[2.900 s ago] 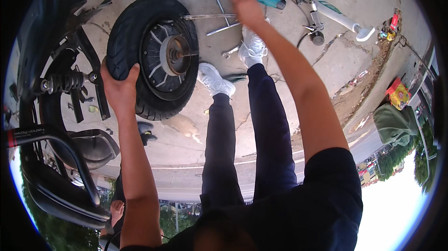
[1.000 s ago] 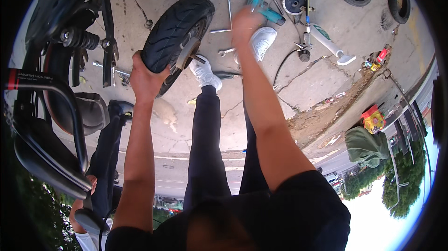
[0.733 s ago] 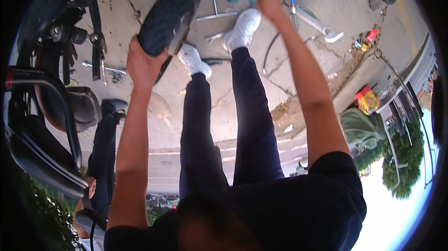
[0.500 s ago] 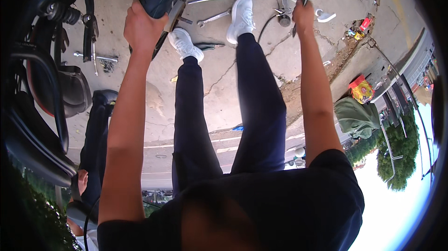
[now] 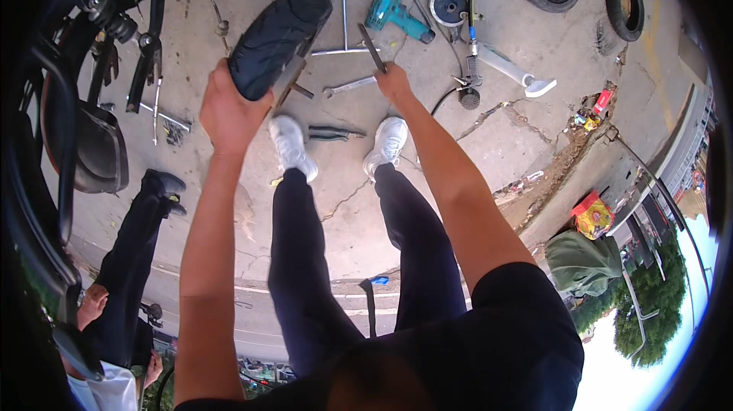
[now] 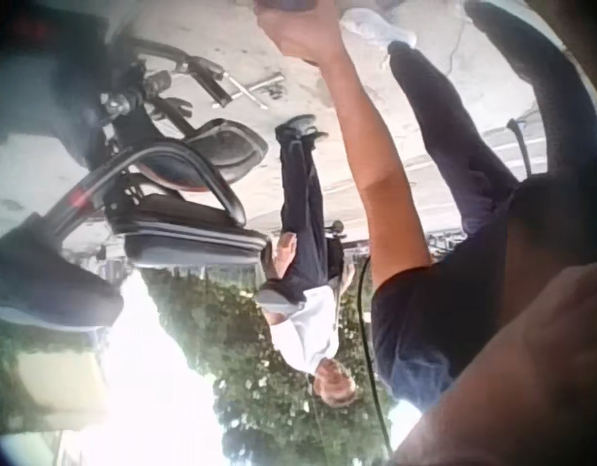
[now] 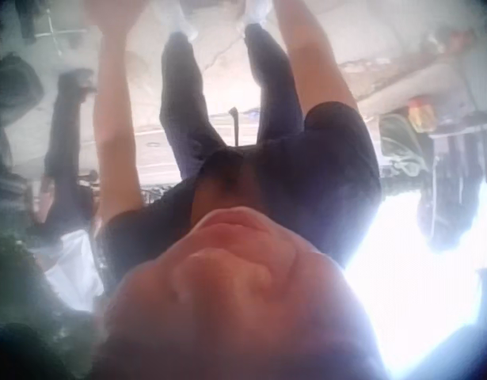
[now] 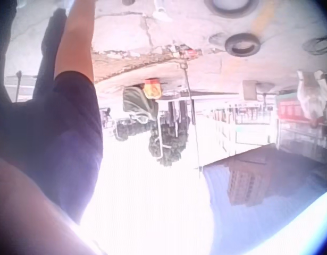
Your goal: The person uses a tire lever to pry a motorcycle tire off its rim. They repeatedly insert the lever between the tire bead and rim, rotate the wheel, and work around the circumference to loosen the tire. The tire remains attached to the rim by the end of the clip.
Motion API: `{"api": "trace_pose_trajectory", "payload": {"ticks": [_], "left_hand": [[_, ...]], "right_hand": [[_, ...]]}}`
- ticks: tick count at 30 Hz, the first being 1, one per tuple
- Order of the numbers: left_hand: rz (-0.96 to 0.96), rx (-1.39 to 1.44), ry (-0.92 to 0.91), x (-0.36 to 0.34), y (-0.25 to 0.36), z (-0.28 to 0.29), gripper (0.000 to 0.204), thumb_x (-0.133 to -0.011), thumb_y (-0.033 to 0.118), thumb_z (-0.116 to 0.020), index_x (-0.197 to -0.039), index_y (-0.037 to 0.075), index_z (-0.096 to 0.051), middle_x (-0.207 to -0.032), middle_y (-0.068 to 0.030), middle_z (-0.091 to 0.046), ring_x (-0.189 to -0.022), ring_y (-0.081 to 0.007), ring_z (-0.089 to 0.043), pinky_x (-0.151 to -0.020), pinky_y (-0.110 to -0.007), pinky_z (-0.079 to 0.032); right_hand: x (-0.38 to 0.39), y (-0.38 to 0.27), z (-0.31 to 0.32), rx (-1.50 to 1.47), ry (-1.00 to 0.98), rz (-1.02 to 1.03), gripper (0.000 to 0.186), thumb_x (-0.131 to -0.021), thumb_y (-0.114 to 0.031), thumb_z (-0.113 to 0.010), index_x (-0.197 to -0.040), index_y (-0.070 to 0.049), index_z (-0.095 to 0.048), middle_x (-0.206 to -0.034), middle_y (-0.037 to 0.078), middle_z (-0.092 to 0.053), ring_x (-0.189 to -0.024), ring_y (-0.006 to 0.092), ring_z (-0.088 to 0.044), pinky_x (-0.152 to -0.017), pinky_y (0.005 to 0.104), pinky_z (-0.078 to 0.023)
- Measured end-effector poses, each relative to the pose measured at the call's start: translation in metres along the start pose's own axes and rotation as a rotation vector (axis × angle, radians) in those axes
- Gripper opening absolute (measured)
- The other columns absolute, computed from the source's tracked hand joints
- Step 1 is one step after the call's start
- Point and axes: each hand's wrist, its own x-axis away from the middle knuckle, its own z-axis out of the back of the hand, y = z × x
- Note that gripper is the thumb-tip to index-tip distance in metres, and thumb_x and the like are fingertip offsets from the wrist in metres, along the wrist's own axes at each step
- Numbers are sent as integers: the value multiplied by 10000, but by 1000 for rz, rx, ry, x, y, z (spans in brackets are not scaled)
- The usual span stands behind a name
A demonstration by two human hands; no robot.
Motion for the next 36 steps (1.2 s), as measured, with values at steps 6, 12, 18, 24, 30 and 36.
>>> {"api": "trace_pose_trajectory", "payload": {"ticks": [6,12,18,24,30,36], "left_hand": [[20,34,-11,-1,-16,8,763,-595,307,-807,-1239,36,-500,-1077,-190,-617,-936,-375,-623,-790,-438,-502],[45,195,-74,-15,-56,13,800,-592,273,-798,-1277,-4,-491,-1121,-244,-617,-1026,-369,-621,-879,-393,-481],[-49,386,-76,-34,-102,10,809,-584,244,-791,-1270,-64,-493,-1100,-206,-625,-1012,-257,-617,-926,-321,-446],[-85,468,-48,-41,-126,15,841,-590,239,-785,-1287,-108,-469,-1108,-185,-626,-1002,-225,-612,-929,-298,-444],[-236,393,-43,-32,-126,6,769,-661,309,-765,-1270,-75,-495,-1108,-162,-625,-1012,-212,-603,-937,-298,-442],[-282,721,136,29,-173,6,644,-897,494,-547,-1290,-16,-517,-1285,-153,-558,-1229,-241,-503,-1072,-370,-336]], "right_hand": [[-4,-45,8,32,0,267,332,-838,-200,-579,-1089,9,-519,-952,298,-638,-915,458,-617,-803,533,-485],[-44,0,3,362,79,280,208,-838,-123,-536,-999,5,-501,-858,274,-643,-840,446,-630,-728,535,-498],[-89,22,12,659,11,510,215,-823,-94,-561,-1016,-2,-539,-838,241,-656,-826,418,-648,-712,509,-519],[-87,-144,56,184,-183,1037,852,-721,-444,-770,-1401,-77,-412,-1374,167,-485,-1255,294,-494,-1022,386,-420],[-38,-280,36,27,-254,1575,726,-605,-345,-859,-1188,-26,-567,-1094,193,-638,-1047,307,-603,-916,398,-466],[-4,-224,57,155,-128,1327,924,-552,-255,-878,-1357,-107,-449,-1320,145,-514,-1238,295,-488,-1054,370,-384]]}}
